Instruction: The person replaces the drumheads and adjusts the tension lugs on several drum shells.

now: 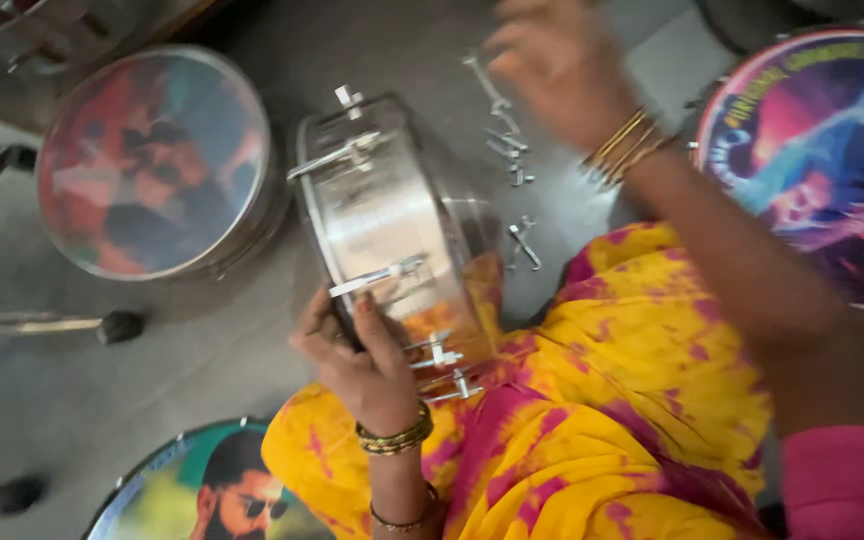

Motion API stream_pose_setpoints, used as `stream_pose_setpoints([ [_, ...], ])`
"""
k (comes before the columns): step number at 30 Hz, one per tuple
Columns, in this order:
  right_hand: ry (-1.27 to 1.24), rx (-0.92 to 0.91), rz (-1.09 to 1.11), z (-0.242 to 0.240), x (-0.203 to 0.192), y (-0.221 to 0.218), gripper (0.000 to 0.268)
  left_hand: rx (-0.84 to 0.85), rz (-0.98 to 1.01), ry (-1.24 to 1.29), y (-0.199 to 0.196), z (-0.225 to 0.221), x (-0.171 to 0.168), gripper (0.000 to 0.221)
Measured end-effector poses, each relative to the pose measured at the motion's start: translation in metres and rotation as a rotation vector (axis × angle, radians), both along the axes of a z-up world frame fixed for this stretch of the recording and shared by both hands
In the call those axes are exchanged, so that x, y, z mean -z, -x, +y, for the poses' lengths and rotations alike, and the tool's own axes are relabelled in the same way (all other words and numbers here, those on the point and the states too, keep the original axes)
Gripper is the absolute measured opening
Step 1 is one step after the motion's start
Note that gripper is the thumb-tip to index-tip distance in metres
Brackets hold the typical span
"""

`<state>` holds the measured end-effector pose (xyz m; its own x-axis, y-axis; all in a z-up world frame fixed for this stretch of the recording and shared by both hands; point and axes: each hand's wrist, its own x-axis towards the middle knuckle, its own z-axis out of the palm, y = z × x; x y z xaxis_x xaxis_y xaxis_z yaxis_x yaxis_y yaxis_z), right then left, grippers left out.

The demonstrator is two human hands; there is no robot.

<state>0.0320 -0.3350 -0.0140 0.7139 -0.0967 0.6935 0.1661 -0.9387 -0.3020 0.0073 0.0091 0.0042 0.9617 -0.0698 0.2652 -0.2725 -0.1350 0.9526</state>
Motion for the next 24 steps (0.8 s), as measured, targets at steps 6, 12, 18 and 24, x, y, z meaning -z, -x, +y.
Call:
stream_pose_setpoints([
  [6, 0.002, 0.362, 0.641, -0.125, 0.086, -0.051, 0.016, -0.054, -0.252, -0.194, 0.000, 0.007, -0.004, 0.035],
  [12, -0.007, 0.573, 0.848, -0.202, 0.156, -0.074, 0.017, -0.029, -0.086, -0.123, -0.001, 0.005, -0.001, 0.036],
  [18, -0.059, 0.763, 0.891, -0.274, 0.182, -0.001, 0.019, 0.041, 0.161, 0.039, 0.003, 0.003, -0.005, 0.036],
  [24, -0.070, 0.807, 0.859, -0.309, 0.193, 0.011, 0.021, -0.049, 0.060, 0.017, 0.008, -0.004, 0.007, 0.036],
])
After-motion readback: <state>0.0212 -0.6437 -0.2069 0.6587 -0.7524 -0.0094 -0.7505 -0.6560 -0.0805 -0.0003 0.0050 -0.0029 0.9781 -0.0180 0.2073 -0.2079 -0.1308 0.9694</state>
